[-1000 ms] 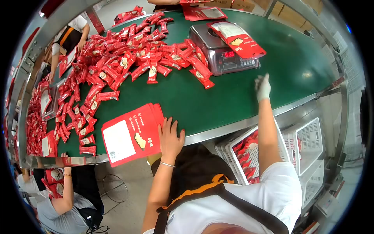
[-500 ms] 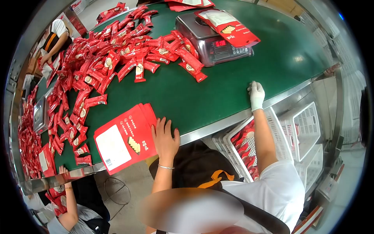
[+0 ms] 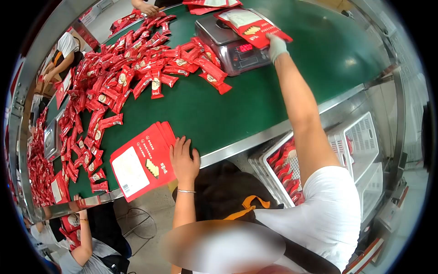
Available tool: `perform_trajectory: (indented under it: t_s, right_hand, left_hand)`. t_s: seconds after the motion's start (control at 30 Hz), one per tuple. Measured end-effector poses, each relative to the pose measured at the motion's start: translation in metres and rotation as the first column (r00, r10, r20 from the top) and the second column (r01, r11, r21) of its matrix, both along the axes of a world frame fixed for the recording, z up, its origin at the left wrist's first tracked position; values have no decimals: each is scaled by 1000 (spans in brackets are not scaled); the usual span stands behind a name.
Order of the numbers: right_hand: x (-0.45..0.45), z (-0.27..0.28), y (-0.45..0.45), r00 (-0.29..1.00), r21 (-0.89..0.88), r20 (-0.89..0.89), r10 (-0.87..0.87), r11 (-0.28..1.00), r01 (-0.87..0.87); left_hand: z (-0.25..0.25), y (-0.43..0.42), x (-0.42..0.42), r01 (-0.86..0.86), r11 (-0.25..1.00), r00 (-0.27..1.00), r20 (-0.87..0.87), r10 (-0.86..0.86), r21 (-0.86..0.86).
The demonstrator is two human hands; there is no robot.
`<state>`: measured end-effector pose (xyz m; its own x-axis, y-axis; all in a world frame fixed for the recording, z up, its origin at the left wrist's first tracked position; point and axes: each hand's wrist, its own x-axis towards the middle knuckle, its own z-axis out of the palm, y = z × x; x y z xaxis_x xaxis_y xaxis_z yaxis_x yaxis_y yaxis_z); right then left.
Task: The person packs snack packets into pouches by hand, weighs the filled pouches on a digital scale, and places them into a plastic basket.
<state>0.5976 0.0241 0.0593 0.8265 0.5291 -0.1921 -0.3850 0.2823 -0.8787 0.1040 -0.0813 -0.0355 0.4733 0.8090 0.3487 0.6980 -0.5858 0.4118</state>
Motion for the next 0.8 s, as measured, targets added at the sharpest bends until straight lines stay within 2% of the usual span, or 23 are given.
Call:
perform_trajectory:
  t_s: [0.03,0.07,0.13,0.17,0.2,0.23,0.37,0.4,0.43,0.47,0.5,0.6,0.63,0.67,0.7,0.73,0.77,0.8]
  right_hand:
    - [16,7,-15,963,18,265,56,998,-63]
    - [30,23,-38,854,14,511,102,992,-126]
    - [7,86,-120,920,69,392,19,996,-50]
    - [-5,108,-178,911,83,411,48,992,-90]
    - [-22,133,-239,894,-123,445,55,992,1]
    - [-30,147,-299,902,-178,428,65,984,13]
    - [-75,135,-458,930,-352,368,-18,923,157]
    - [-78,116,-481,940,-415,337,-50,888,196]
    - [-63,74,-515,905,-500,426,-17,829,251]
    - [-50,35,-547,929,-717,361,83,662,220]
    - [-46,-9,-564,765,-772,577,288,498,395]
    - [-23,-161,-598,770,-901,401,497,62,429]
    - [-10,-235,-624,558,-859,379,738,56,510]
    - [-9,-274,-622,755,-905,378,537,41,424]
    - [-9,-317,-622,828,-934,315,464,-6,358]
    - [2,-393,-639,814,-945,221,536,-88,315]
    - [1,-420,-634,751,-949,60,658,-195,247]
    - [-7,-456,-625,857,-961,127,499,-151,230]
  left_hand:
    - [1,0,-1,1,1000,1000,8,-1,11]
    - [0,1,-2,4,1000,1000,17,-4,21]
    - [-6,5,-5,34,999,999,12,-34,2]
    - [-6,6,-4,25,1000,999,23,-26,16]
    - [-9,4,-4,27,999,999,28,-27,18]
    - [-12,4,-5,36,999,999,5,-36,38]
    - [-14,5,-1,61,995,997,-50,-57,79]
    - [-14,5,-1,76,993,996,-59,-71,89]
    - [-16,7,-2,100,991,994,-61,-95,87]
    - [-17,9,-4,120,989,991,-64,-115,84]
    - [-15,7,-2,119,990,990,-79,-112,78]
    - [-18,9,-4,132,989,988,-84,-126,67]
    - [-18,11,-3,129,989,988,-98,-122,71]
    - [-17,10,-2,124,990,988,-98,-117,67]
    - [-19,9,-3,113,992,989,-99,-107,63]
    - [-19,8,-3,96,994,990,-114,-88,62]
    - [-18,8,-3,100,992,988,-124,-91,72]
    - [-17,8,-3,106,991,986,-134,-94,83]
